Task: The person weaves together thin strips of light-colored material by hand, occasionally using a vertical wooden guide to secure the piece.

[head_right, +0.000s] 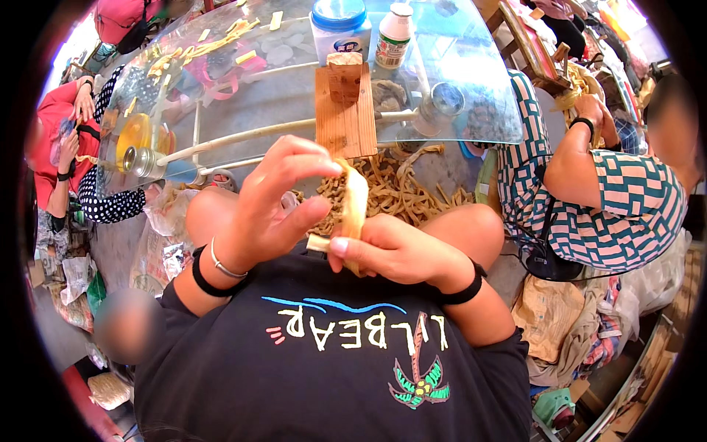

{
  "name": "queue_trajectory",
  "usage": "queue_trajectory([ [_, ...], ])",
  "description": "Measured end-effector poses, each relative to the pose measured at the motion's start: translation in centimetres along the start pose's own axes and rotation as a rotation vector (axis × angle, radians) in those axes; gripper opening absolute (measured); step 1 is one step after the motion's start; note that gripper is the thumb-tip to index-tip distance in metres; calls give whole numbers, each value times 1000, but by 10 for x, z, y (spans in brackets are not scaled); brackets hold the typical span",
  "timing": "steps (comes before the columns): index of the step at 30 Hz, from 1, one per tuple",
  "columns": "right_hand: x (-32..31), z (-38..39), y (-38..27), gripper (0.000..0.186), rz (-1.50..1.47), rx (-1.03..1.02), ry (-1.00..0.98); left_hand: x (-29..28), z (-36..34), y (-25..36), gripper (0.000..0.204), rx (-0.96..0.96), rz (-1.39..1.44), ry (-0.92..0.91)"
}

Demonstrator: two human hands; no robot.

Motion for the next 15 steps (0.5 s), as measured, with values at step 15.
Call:
queue_trajectory([
  [15, -17, 6, -21, 13, -259, -381, 443, 14, 28, 20, 10, -71, 125, -139],
])
Point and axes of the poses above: each hand's wrist, its own z-axis away from the middle knuckle, its own x-axis out of the palm, y = z × x, the point moved 9 cm from there along -z, towards the middle knuckle, and after that the axes turned 2 degrees about -x, right-handed, at the moved point
